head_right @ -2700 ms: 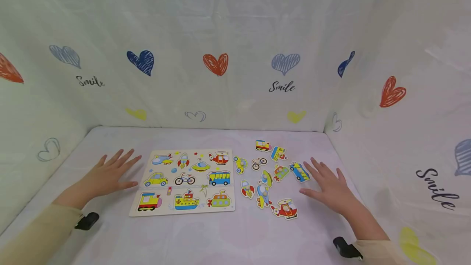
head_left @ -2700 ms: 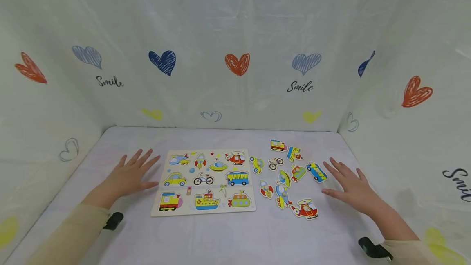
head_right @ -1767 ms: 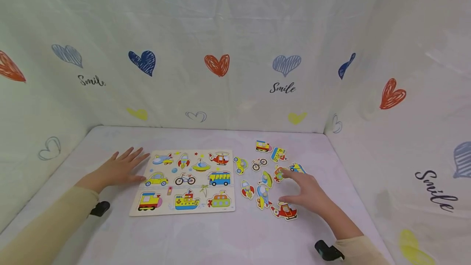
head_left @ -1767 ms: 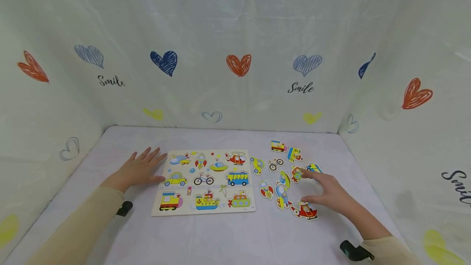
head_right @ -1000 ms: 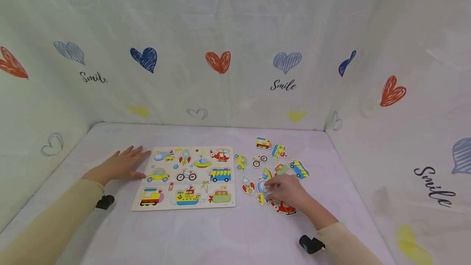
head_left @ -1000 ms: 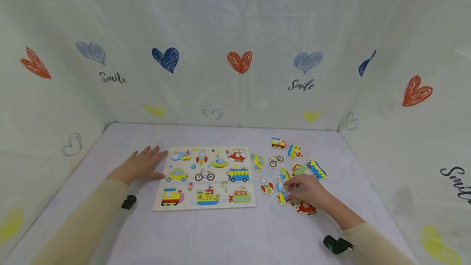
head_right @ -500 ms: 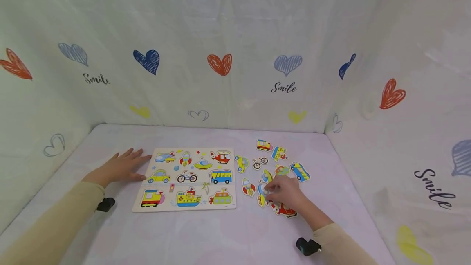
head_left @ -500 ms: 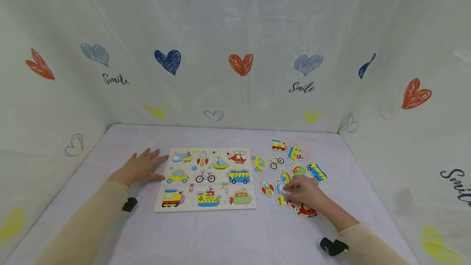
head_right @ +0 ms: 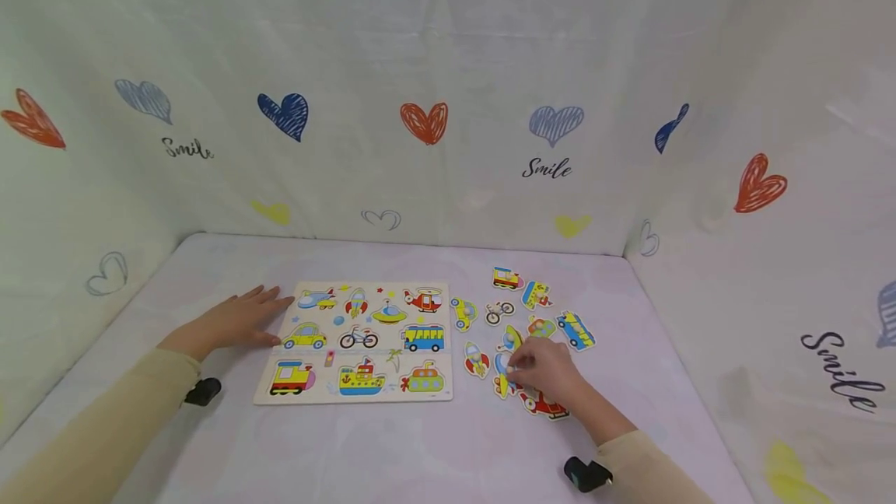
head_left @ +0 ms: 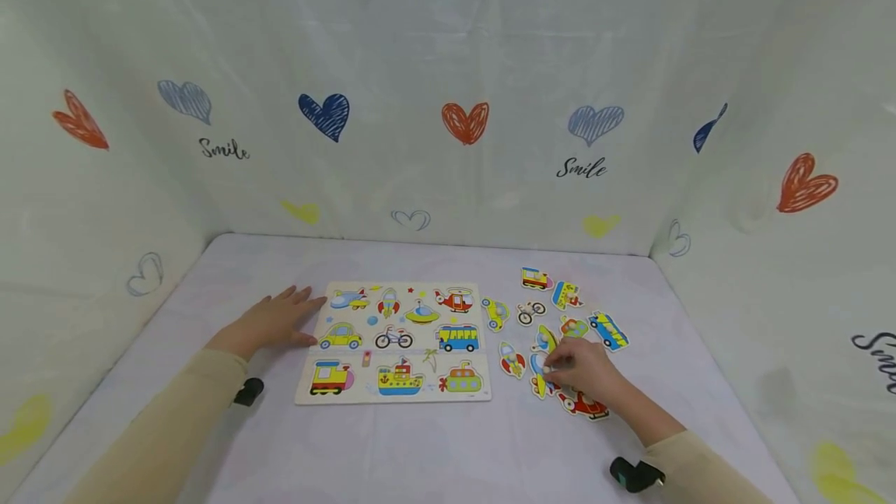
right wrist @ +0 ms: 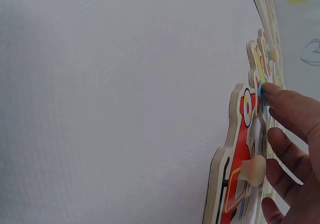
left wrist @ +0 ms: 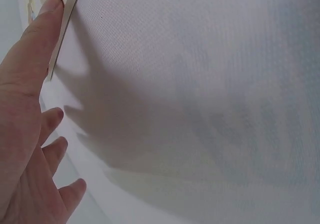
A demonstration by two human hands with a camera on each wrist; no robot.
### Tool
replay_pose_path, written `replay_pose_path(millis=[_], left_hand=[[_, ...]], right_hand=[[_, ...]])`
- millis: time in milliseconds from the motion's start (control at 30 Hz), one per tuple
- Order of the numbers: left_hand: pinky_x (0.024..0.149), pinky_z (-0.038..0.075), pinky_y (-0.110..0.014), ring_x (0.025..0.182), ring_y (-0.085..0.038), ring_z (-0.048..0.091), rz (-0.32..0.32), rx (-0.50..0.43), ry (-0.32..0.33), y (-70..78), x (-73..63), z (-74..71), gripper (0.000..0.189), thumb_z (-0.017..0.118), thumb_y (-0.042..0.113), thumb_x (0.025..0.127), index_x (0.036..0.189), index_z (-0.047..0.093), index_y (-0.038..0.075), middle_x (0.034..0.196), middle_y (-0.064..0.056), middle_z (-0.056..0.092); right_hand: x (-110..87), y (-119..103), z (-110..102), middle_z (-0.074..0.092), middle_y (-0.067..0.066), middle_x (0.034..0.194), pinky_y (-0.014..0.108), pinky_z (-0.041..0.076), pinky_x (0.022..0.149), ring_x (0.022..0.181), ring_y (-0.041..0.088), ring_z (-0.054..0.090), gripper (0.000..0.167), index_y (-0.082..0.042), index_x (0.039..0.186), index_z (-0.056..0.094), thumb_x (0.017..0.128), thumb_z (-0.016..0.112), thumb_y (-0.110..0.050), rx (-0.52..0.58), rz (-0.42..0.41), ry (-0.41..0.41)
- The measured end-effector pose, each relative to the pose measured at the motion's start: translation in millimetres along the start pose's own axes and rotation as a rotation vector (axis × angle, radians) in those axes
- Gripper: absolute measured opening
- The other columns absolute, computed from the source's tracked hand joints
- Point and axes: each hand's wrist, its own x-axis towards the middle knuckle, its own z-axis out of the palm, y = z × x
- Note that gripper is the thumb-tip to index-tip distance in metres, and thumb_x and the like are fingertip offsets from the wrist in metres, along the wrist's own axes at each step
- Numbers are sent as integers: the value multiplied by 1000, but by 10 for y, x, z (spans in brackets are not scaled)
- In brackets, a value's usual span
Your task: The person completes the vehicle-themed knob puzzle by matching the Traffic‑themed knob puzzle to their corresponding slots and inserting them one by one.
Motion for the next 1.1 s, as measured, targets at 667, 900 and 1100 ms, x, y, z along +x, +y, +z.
replay_pose_path(millis=[667,900,1100], left_hand=[[103,22,-72,137,-57,13,29,-172,-86,-51,-101,-8,100,84,44,72,150,35,7,153,-32,20],[103,21,-73,137,-59,11,40,-184,-94,-31,-86,-10,100,83,42,74,151,31,7,154,-33,16],[102,21,-74,137,-60,11,27,-160,-100,-18,-106,-5,102,83,43,74,151,28,6,154,-34,14]], right_hand=[[-124,-63,3,55,-5,78,24,45,57,75,15,49,16,-19,89,73,77,84,-18,106,67,-1],[-129,-22,1,55,-4,76,23,44,57,74,15,49,14,-17,91,73,80,82,-19,134,57,-19],[-103,-22,20,55,-3,76,24,43,58,74,16,49,14,-16,91,72,80,82,-18,164,52,-17]])
